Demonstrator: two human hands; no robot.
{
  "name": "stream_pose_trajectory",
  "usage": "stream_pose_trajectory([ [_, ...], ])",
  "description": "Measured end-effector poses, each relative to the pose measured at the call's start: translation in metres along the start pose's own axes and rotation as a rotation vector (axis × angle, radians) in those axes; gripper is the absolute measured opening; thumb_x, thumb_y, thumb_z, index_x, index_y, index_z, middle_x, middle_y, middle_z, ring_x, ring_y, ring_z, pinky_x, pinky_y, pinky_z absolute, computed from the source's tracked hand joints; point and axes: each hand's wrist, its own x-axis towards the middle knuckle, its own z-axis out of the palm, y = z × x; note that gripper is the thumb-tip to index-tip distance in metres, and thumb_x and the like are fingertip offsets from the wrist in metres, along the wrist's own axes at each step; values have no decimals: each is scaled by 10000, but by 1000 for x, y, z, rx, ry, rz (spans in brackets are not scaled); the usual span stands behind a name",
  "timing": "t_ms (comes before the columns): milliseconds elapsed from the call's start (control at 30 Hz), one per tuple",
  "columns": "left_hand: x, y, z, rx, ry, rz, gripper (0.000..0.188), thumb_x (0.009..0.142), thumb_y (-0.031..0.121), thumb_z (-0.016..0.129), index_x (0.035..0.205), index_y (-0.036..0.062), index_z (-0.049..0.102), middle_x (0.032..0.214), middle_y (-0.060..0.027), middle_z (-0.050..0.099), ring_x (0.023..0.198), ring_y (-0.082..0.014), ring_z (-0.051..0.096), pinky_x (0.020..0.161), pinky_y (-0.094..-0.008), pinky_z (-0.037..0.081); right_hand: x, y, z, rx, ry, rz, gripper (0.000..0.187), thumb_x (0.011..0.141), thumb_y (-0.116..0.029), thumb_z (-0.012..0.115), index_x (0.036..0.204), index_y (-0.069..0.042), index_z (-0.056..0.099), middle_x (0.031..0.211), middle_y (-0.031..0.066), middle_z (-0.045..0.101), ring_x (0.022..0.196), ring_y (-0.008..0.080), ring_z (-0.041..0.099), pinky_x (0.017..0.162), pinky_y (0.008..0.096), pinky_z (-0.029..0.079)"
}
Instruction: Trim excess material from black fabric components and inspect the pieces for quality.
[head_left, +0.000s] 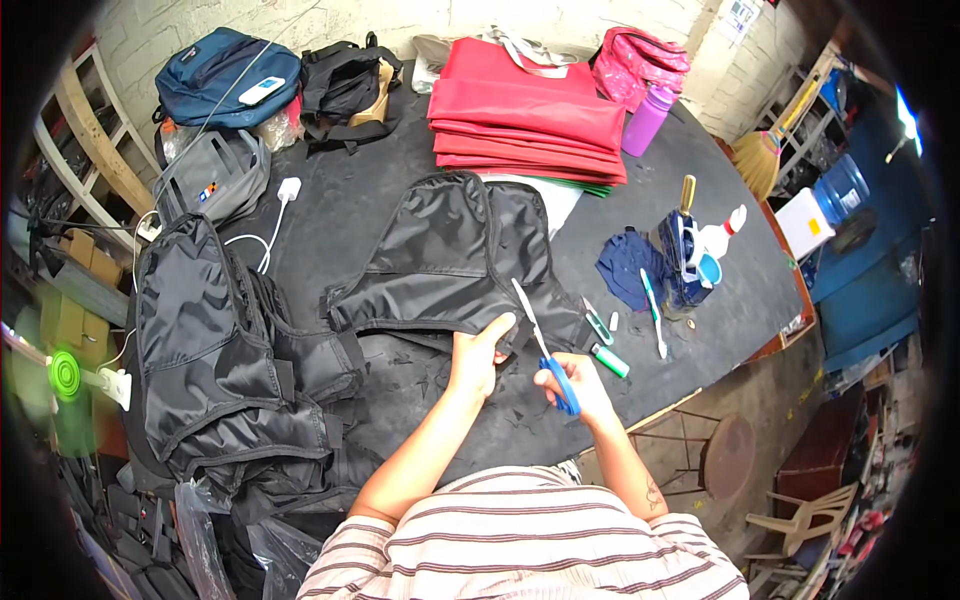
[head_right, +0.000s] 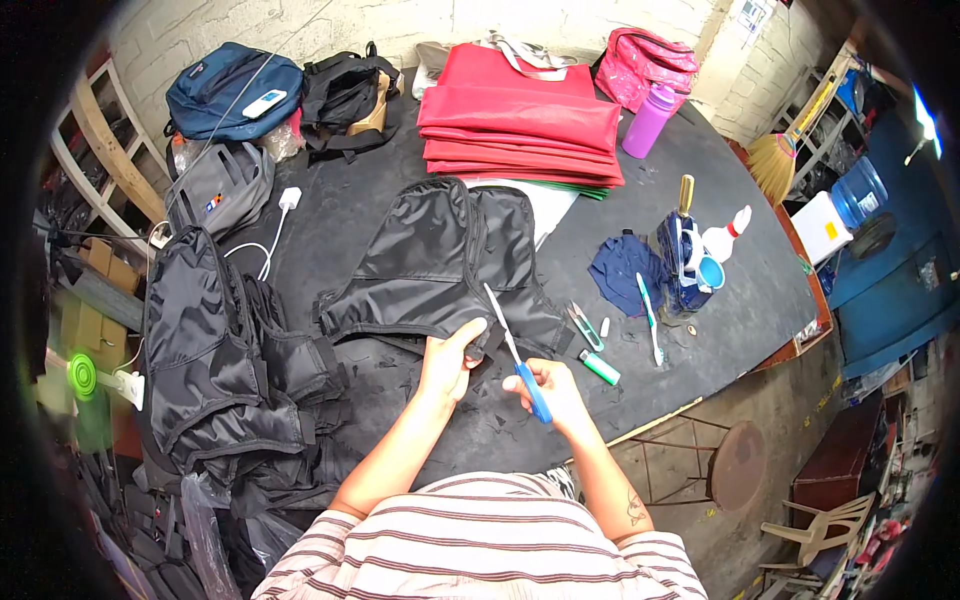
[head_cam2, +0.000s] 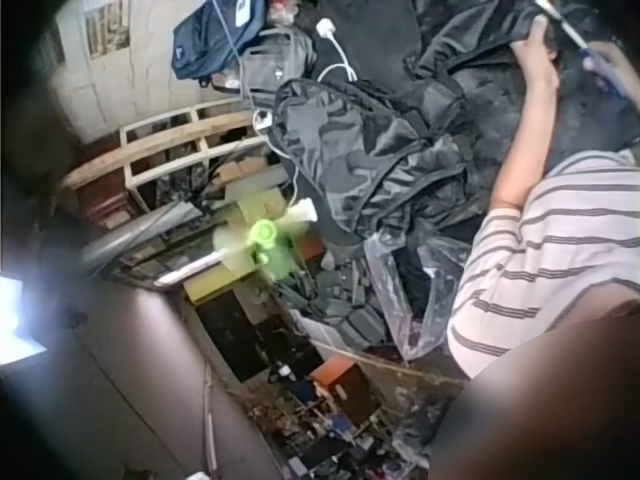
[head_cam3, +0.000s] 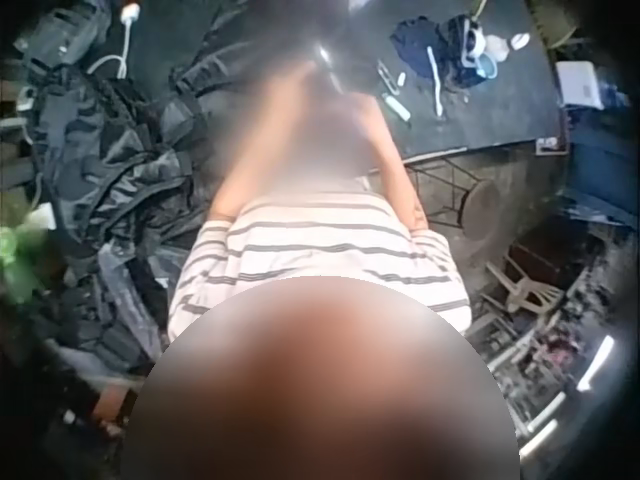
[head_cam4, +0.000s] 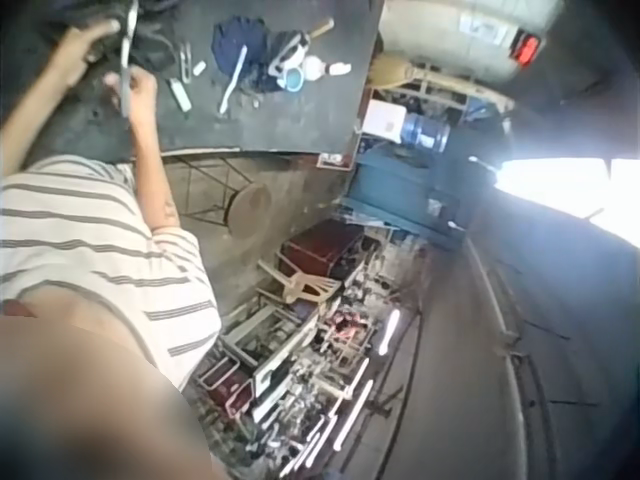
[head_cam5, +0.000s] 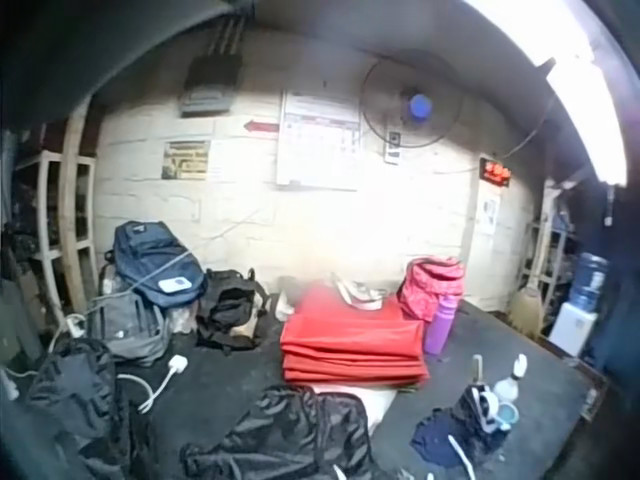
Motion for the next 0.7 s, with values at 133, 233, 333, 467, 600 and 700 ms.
stream_pose_trajectory([
  [133, -7, 3, 2, -28, 25, -52, 104, 777, 89, 647, 830, 69, 561, 663, 25, 529, 460, -42, 426, 377, -193, 285, 2, -6, -2, 4, 43, 9, 210, 725, -168, 706, 665, -62, 535, 496, -22, 477, 428, 51, 448, 408, 198, 334],
  [233, -19, 0, -6, -78, -8, -140, 139, 827, 177, 612, 829, 54, 547, 675, -13, 548, 458, -67, 443, 400, -210, 314, 1, -19, -32, 69, -122, -82, 305, 789, -328, 623, 690, -52, 537, 538, 16, 508, 477, 80, 469, 451, 215, 364],
  [333, -33, -1, -11, -67, -75, -181, 165, 860, 200, 567, 805, 48, 531, 785, -99, 619, 503, -86, 484, 448, -219, 354, 0, -51, -68, -103, -543, -32, 485, 735, -500, 635, 740, -26, 532, 587, 15, 500, 517, 88, 458, 484, 224, 356],
  [467, -38, -8, -18, -2, -131, -192, 105, 841, 125, 581, 792, 48, 528, 797, -99, 629, 523, -74, 490, 462, -199, 369, 4, -83, -95, -376, -825, 255, 410, 741, -433, 674, 715, -56, 517, 584, -21, 477, 524, 59, 442, 480, 210, 333],
  [600, -40, -10, -21, -2, -111, -195, 89, 828, 95, 591, 778, 48, 536, 773, -84, 631, 524, -66, 495, 466, -187, 378, 14, -100, -100, -512, -816, 402, 258, 744, -263, 639, 663, -45, 528, 562, -24, 484, 517, 61, 436, 464, 228, 318],
  [700, -42, -8, -20, 36, -109, -167, 86, 827, 95, 593, 774, 43, 549, 758, -81, 631, 525, -63, 498, 464, -184, 378, 22, -108, -98, -548, -836, 403, 352, 767, -356, 646, 645, -55, 510, 560, -23, 479, 515, 61, 431, 464, 223, 314],
])
